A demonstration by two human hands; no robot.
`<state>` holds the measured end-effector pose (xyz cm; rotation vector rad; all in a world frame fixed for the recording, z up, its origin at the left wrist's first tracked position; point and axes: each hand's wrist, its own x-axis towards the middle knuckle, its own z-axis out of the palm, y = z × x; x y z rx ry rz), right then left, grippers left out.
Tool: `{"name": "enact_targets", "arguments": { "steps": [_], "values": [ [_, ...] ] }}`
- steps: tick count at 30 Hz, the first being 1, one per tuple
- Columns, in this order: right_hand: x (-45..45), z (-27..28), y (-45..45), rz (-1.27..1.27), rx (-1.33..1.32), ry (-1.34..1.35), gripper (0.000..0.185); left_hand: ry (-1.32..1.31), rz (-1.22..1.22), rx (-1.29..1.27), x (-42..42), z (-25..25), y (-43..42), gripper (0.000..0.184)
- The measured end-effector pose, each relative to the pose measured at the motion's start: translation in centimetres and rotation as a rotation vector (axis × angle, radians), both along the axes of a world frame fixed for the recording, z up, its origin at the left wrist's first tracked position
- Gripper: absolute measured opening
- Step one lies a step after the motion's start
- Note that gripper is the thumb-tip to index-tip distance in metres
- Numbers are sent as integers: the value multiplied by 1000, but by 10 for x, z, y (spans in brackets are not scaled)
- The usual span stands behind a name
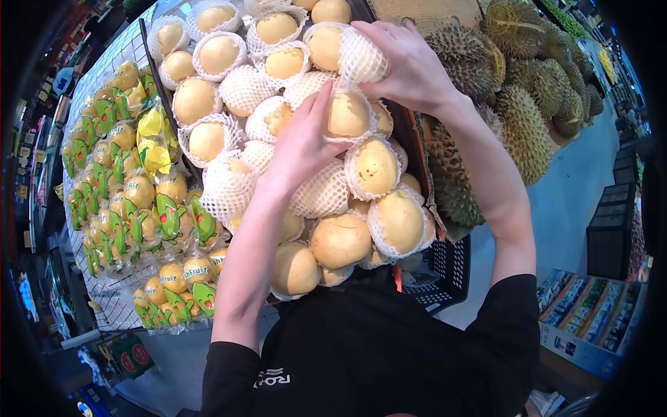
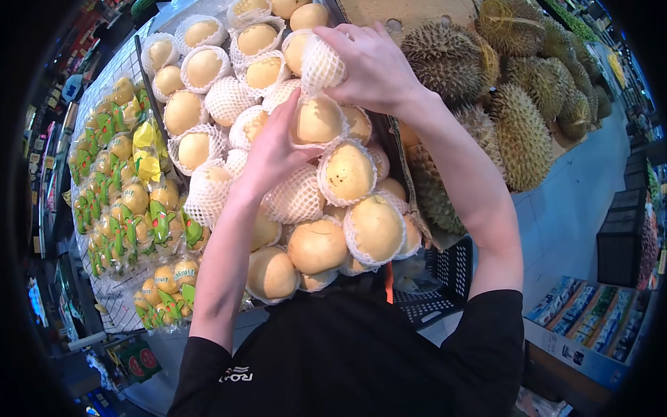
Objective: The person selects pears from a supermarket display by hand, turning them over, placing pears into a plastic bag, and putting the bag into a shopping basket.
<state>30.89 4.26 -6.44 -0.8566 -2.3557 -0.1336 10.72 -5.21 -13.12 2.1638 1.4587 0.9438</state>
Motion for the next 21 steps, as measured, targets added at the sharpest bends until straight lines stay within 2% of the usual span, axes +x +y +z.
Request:
{"name": "enact_targets", "arguments": {
  "steps": [1,3,8,12,14,16,17,18,20,21],
  "values": [
    [-2,-4,1,82,-38,57,77,41,-7,33,1,-2,1,92],
    [-11,-8,1,82,-11,65,77,82,-11,66,1,-6,3,91],
    [-32,-20,19,152,21,99,76,-94,49,-7,5,-5,1,91],
    [-37,-28,28,266,7,53,79,-52,48,-3,4,-1,-8,93],
    [-37,-29,32,321,-8,27,80,-118,144,123,5,-13,-12,80],
    [-34,-19,35,404,-253,-16,79,-157,153,50,4,-11,-11,80],
    [-31,-12,32,407,-364,-25,70,-193,147,-17,3,-9,-10,80],
    [-31,-7,35,414,-362,-31,70,-198,155,-14,3,-6,-8,80],
    [-30,-4,37,362,-475,-83,60,-195,128,-125,2,0,-8,96],
    [-33,-6,35,363,-476,-85,60,-197,129,-125,1,4,-7,96]
  ]
}}
